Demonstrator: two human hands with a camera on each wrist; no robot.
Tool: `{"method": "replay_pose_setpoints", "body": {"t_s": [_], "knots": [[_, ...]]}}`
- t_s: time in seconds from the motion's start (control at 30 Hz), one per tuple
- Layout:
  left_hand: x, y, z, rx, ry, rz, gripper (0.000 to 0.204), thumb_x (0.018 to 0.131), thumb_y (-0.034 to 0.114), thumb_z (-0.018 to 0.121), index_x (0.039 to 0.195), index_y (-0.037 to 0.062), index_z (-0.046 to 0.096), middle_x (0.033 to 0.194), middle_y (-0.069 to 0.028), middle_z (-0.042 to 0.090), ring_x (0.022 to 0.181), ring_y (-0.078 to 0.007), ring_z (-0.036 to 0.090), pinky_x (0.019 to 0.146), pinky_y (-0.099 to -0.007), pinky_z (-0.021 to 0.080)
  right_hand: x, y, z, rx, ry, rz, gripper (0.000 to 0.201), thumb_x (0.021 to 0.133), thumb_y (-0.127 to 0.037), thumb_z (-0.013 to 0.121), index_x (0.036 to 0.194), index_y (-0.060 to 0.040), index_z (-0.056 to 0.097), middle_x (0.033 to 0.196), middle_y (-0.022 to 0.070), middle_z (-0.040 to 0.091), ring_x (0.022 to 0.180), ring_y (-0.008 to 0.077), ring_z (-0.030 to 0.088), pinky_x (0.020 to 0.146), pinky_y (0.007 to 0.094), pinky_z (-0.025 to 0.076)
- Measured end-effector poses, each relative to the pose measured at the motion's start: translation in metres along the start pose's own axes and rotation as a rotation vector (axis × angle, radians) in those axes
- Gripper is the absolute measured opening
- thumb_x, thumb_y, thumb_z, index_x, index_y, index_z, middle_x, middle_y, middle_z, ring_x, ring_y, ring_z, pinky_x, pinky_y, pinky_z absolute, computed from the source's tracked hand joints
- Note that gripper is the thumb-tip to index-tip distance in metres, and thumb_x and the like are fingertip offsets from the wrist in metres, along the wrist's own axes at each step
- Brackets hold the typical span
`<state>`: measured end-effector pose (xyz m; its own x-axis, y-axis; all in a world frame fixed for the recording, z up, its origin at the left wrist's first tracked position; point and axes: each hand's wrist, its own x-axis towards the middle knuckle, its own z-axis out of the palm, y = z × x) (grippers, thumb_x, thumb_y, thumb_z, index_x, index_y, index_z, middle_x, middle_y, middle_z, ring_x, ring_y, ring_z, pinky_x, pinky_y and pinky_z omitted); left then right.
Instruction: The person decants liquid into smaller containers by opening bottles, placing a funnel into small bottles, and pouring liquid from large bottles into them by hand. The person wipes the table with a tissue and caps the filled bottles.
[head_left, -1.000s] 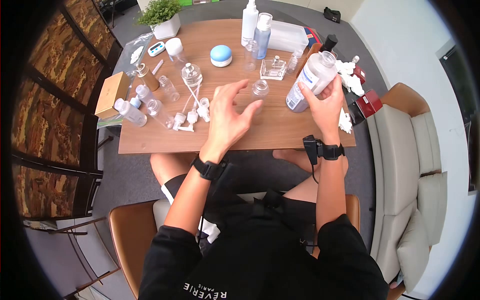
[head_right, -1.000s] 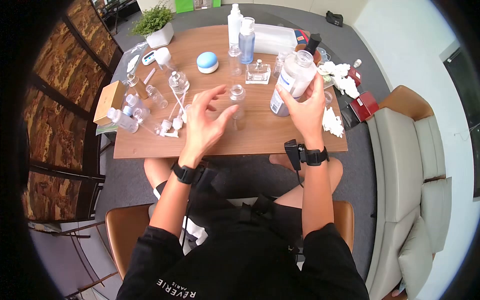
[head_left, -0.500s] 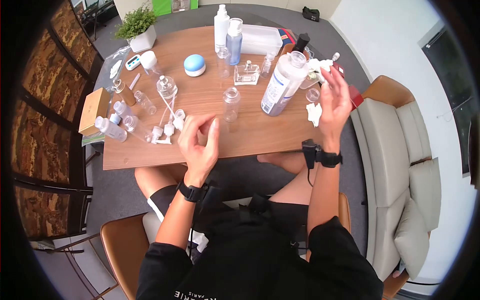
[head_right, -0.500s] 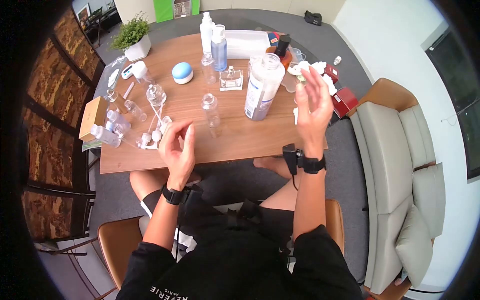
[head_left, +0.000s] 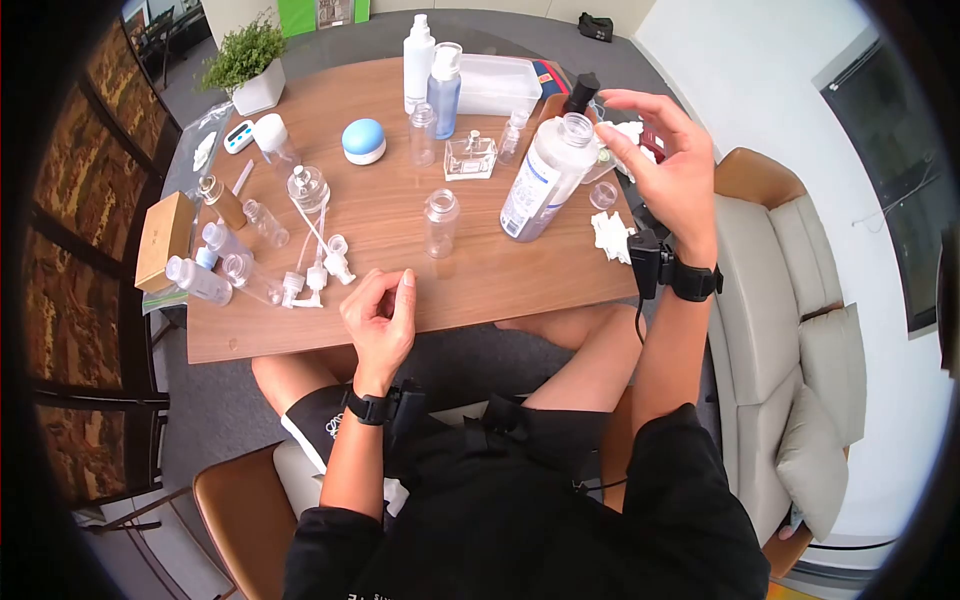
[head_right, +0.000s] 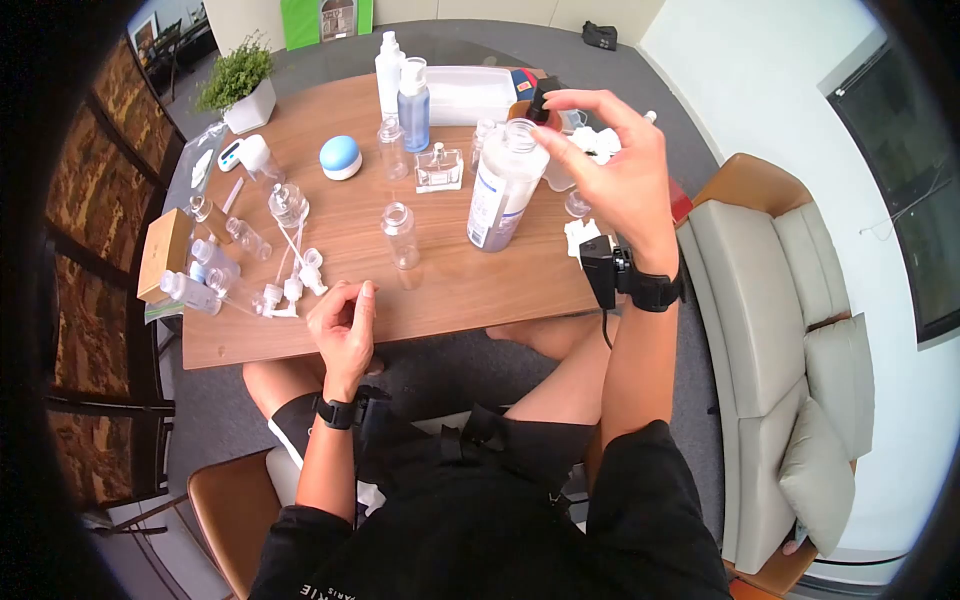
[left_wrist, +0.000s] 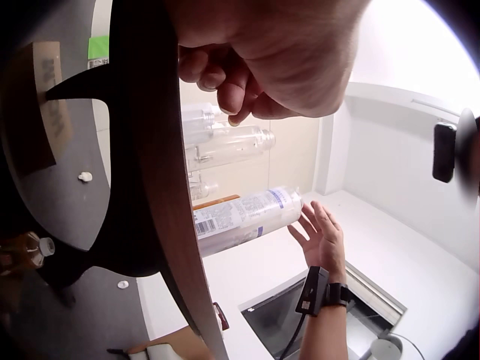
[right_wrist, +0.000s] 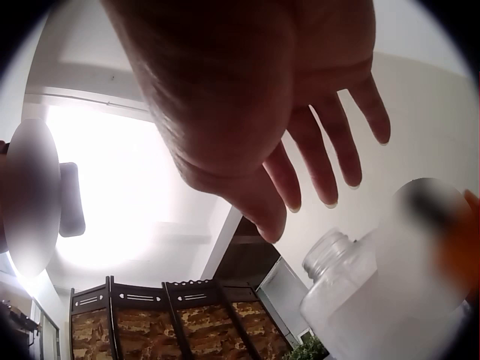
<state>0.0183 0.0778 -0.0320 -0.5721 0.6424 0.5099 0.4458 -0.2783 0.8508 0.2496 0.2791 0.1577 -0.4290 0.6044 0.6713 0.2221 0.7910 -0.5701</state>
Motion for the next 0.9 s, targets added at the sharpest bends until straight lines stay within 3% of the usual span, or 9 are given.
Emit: {"method": "replay_pose_setpoints", "body": {"t_s": [0.13,0.23,0.37,0.9], "knots": [[0.001,0.003,-0.002,0.015,0.006,0.014,0.012,0.093,0.004,0.076,0.085,-0.0024,0.071,0.064,-0.0016,0.05,0.054,-0.0085,0.04,0.049,-0.0268,0.029,-0.003,-0.005,0.011,-0.109,-0.072,0.035,0.026,0.086,-0.014,0.085,0.108,-0.0033,0.076,0.099,0.0064,0.077,0.093,0.0151,0.07,0.087,0.0315,0.055],[0.001,0.003,-0.001,-0.019,0.01,-0.003,0.012,0.094,0.004,0.076,0.085,-0.0024,0.071,0.064,-0.0015,0.049,0.054,-0.0087,0.039,0.05,-0.0273,0.029,-0.004,-0.006,0.015,-0.034,-0.069,0.122,0.025,0.086,-0.013,0.084,0.107,-0.0028,0.076,0.098,0.0063,0.077,0.092,0.0154,0.07,0.086,0.0309,0.055],[0.001,0.005,-0.001,-0.012,0.011,-0.015,0.012,0.094,0.004,0.076,0.085,-0.0025,0.071,0.064,-0.0015,0.049,0.054,-0.0089,0.039,0.05,-0.0275,0.029,-0.003,-0.005,0.016,-0.036,-0.08,0.092,0.023,0.086,-0.012,0.084,0.106,-0.0026,0.076,0.099,0.0066,0.077,0.093,0.0146,0.07,0.086,0.0301,0.055],[0.0,0.003,-0.001,-0.005,0.009,-0.014,0.012,0.093,0.003,0.076,0.084,-0.0026,0.07,0.063,-0.0023,0.047,0.054,-0.0103,0.039,0.05,-0.0284,0.03,-0.003,0.003,0.016,0.043,0.1,0.064,0.025,0.088,-0.011,0.084,0.11,-0.0019,0.076,0.105,0.0064,0.077,0.102,0.014,0.07,0.096,0.0306,0.052]]}}
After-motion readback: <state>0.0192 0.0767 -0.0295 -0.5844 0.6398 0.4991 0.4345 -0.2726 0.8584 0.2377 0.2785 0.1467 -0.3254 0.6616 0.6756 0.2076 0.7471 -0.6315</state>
